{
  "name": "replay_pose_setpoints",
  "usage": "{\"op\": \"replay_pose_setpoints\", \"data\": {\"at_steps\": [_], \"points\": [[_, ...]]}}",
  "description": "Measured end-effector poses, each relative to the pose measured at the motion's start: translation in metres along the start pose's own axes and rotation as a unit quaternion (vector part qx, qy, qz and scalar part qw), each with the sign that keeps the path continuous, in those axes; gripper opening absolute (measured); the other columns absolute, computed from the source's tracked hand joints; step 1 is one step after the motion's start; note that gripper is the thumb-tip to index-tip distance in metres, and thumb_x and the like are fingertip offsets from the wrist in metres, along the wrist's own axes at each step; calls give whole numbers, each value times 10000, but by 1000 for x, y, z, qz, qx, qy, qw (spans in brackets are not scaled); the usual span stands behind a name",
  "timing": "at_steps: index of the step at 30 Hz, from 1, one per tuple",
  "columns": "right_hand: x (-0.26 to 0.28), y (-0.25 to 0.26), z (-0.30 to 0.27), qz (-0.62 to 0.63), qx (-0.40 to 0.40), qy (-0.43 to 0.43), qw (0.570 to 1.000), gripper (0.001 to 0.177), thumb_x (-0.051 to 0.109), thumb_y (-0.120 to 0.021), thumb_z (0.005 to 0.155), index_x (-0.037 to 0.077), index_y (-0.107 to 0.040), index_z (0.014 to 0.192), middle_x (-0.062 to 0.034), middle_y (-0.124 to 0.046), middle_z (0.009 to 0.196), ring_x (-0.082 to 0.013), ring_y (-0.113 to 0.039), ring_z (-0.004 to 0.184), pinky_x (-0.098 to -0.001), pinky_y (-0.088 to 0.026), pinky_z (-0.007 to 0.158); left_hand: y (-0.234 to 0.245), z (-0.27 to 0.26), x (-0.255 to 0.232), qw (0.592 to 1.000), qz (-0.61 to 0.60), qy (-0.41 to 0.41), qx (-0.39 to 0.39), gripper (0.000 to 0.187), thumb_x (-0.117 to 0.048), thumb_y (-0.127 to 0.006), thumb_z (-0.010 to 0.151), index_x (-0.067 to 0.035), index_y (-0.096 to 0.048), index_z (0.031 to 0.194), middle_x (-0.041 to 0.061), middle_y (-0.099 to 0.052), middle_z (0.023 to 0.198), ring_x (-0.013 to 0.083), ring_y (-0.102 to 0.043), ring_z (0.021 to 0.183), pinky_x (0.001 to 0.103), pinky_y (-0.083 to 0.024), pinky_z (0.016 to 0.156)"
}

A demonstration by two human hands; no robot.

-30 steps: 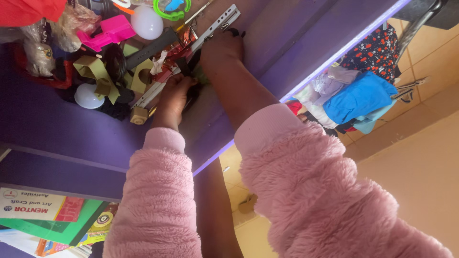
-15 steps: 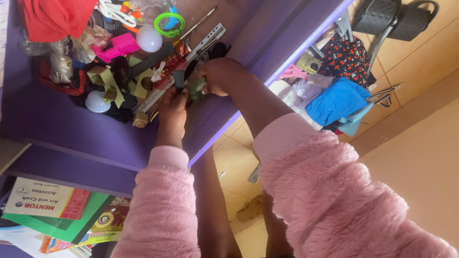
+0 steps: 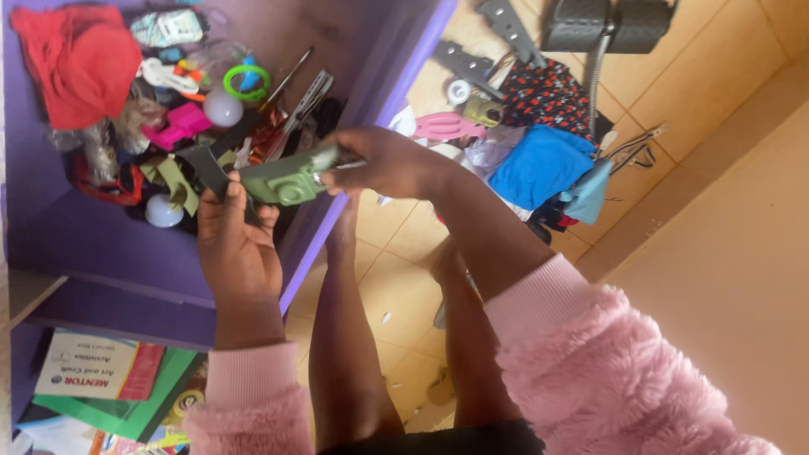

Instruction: The person removes various small items from a purple drawer and places them on the floor. They handle a black plastic pedal, a red cap, a remote control, a pink hair clip, a white ball, a blue cloth, a green plastic piece, and a white ruler, among other objects, moving them one by one from the drawer to the floor.

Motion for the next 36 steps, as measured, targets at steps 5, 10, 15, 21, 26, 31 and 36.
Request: {"op": "replay_pose_setpoints", "data": {"at_steps": [5, 10, 15, 21, 26, 31, 36], "points": [[-45, 32, -88, 158, -67, -15, 985, 467, 183, -682, 951, 37, -529, 1368, -40, -700, 1074, -122, -688, 962, -303, -582, 849, -72, -47, 27, 997, 62, 20, 35, 129, -140, -673, 998, -142, -632, 1120, -38, -674, 1107, 93, -644, 989, 292, -548, 856], [-122, 59, -178, 325, -135, 18, 936, 492, 89, -678, 975, 49, -490, 1427, -36, -661, 1064, -133, -638, 988, -299, -523, 873, -111, -75, 109, 979, 169, 23, 108, 158, -109, -698, 1003, -78, -653, 1151, -1, -682, 1095, 97, -631, 974, 319, -544, 818], [-197, 75, -239, 373, -245, 8, 895, 501, 68, -676, 958, 56, -507, 1430, -12, -654, 1079, -118, -622, 1010, -271, -511, 928, -129, -86, 203, 950, 239, 82, 181, 172, -89, -682, 990, -38, -664, 1154, 30, -687, 1008, 118, -654, 858, 313, -576, 843], [-284, 100, -292, 427, -353, -47, 831, 532, 57, -667, 937, 119, -514, 1442, -45, -644, 1067, -134, -644, 926, -266, -505, 784, -158, -87, 309, 902, 329, 177, 217, 166, -88, -662, 977, -33, -663, 1133, 20, -677, 953, 91, -640, 811, 240, -503, 761], [-354, 116, -316, 473, -410, -32, 779, 518, 29, -670, 912, 115, -520, 1401, -27, -622, 1108, -136, -673, 979, -266, -587, 859, -181, -84, 384, 865, 402, 228, 195, 155, -87, -678, 933, -60, -682, 1086, 2, -677, 894, 84, -624, 758, 238, -475, 678], [-422, 127, -323, 488, -438, 15, 755, 538, 0, -684, 910, 77, -505, 1411, -41, -630, 1131, -147, -647, 973, -260, -563, 824, -198, -75, 439, 837, 449, 229, 214, 133, -104, -685, 934, -89, -692, 1066, -16, -678, 897, 72, -629, 750, 223, -452, 637], [-474, 134, -322, 498, -476, -11, 725, 486, -18, -726, 873, 32, -532, 1316, -66, -664, 1084, -157, -695, 944, -280, -585, 800, -215, -66, 472, 800, 510, 194, 249, 120, -139, -684, 954, -96, -689, 1065, -29, -677, 882, 64, -599, 744, 236, -439, 621]]}}
Point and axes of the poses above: each hand's wrist, its own z-axis towards the middle knuckle, its own y-axis out of the back of the hand, x = y × z, the point moved 2 cm from there along z, towards the middle knuckle
